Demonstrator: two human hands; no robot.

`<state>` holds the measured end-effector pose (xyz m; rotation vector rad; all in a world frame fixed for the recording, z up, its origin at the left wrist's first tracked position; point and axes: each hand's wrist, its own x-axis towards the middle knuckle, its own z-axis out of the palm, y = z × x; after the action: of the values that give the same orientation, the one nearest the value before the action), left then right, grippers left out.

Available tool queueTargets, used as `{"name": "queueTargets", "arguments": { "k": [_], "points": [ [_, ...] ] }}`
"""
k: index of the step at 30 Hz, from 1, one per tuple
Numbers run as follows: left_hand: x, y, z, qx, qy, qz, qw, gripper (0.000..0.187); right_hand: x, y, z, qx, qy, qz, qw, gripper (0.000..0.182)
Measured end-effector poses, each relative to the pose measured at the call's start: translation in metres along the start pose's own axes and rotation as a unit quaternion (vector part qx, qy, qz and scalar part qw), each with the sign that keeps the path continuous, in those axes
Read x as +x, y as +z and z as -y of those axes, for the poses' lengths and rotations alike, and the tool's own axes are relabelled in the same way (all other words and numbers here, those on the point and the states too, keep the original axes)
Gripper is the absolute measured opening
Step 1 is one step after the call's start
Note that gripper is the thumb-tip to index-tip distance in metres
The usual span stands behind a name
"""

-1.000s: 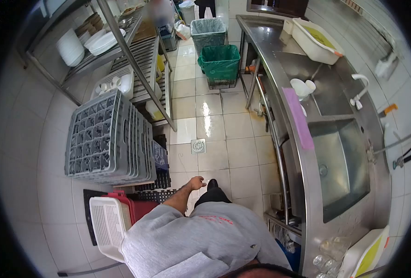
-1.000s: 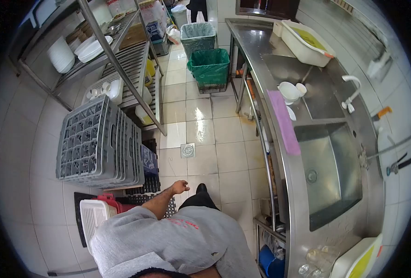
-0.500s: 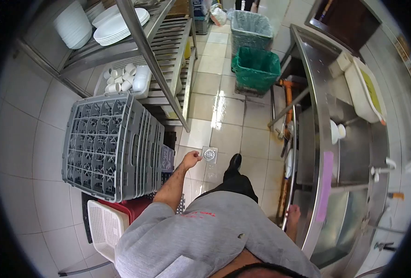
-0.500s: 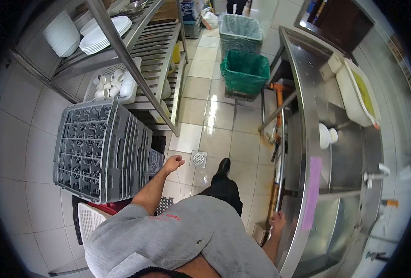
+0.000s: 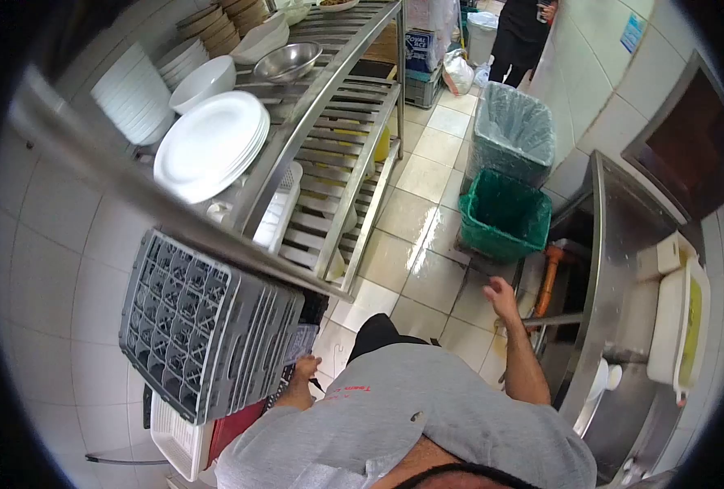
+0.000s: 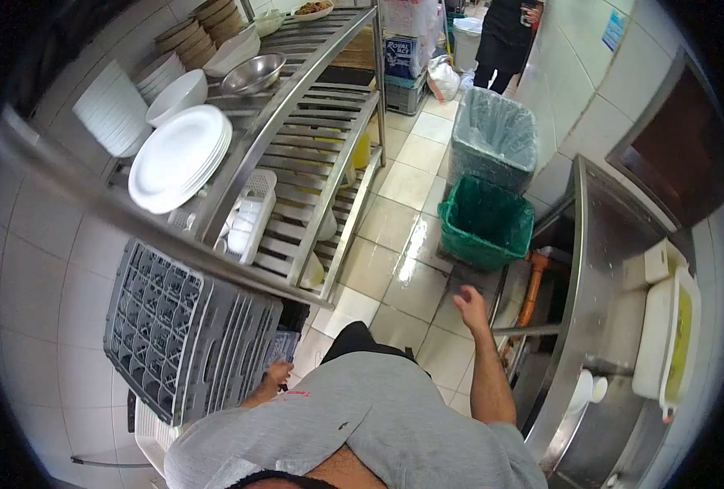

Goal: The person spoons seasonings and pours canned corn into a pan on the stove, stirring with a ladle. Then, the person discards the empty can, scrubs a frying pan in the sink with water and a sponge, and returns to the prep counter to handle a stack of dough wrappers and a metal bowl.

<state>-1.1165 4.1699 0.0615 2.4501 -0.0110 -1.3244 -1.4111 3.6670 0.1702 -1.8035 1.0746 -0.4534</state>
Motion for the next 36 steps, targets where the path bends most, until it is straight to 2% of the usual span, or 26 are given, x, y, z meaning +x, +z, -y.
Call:
{"name": "queueTargets", "arguments": {
  "k": [1,2,3,4,5,6,7,8,10,11,13,15,18,21,24,26,32,36],
  "points": [
    [0.0,0.006,-0.001,-0.058,-0.013,-0.007,0.998,0.035,0.031,0.005,0.051,0.005,-0.011,0.034,0.999,0.036],
    [0.009,0.007,-0.004,0.207,0.193,-0.014,0.959,0.032,0.067,0.013,0.072,0.022,-0.004,0.062,0.998,0.041],
    [0.03,0.008,-0.003,0.45,0.378,-0.02,0.809,0.029,0.102,0.022,0.089,0.04,0.001,0.089,0.995,0.046],
    [0.074,0.03,0.015,0.452,0.402,-0.012,0.796,0.029,0.133,0.031,0.105,0.043,-0.001,0.089,0.995,0.046],
    [0.085,0.036,0.0,0.455,0.426,-0.004,0.782,0.03,0.161,0.039,0.118,0.016,-0.017,0.089,0.996,0.046],
    [0.091,0.04,-0.002,0.326,0.329,0.044,0.885,0.03,0.181,0.046,0.123,-0.01,-0.028,0.087,0.996,0.046],
    [0.102,0.035,-0.023,0.226,0.249,0.059,0.94,0.03,0.201,0.051,0.122,-0.01,-0.02,0.081,0.996,0.046],
    [0.117,0.029,-0.049,0.156,0.197,0.065,0.966,0.03,0.224,0.055,0.119,-0.021,0.001,0.098,0.995,0.048],
    [0.145,0.011,-0.113,0.08,0.145,0.062,0.984,0.03,0.255,0.052,0.114,-0.043,0.038,0.123,0.991,0.051],
    [0.162,0.001,-0.151,0.047,0.131,0.059,0.989,0.03,0.276,0.045,0.113,-0.044,0.046,0.116,0.991,0.051],
    [0.194,-0.022,-0.234,-0.032,0.125,0.047,0.991,0.03,0.315,0.034,0.106,-0.006,0.13,0.142,0.981,0.05],
    [0.223,-0.043,-0.317,-0.085,0.14,0.034,0.986,0.03,0.359,0.017,0.113,0.083,0.201,0.133,0.967,0.046],
    [0.258,-0.06,-0.434,-0.136,0.175,0.023,0.975,0.03,0.44,-0.001,0.136,0.069,0.206,0.11,0.97,0.045],
    [0.287,-0.063,-0.518,-0.159,0.189,0.014,0.969,0.03,0.54,-0.006,0.134,0.106,0.139,0.125,0.977,0.046],
    [0.304,-0.055,-0.562,-0.157,0.166,0.008,0.974,0.03,0.64,-0.011,0.169,0.065,0.128,0.137,0.98,0.045],
    [0.31,-0.045,-0.569,-0.13,0.131,0.016,0.983,0.03,0.701,-0.009,0.196,0.048,0.07,0.175,0.981,0.043],
    [0.33,-0.054,-0.617,-0.085,0.053,0.047,0.994,0.03,0.859,0.019,0.284,0.078,-0.012,0.182,0.98,0.042],
    [0.374,-0.082,-0.672,-0.077,0.052,0.049,0.994,0.03,0.939,0.063,0.26,0.073,-0.04,0.205,0.975,0.043]
  ]
}}
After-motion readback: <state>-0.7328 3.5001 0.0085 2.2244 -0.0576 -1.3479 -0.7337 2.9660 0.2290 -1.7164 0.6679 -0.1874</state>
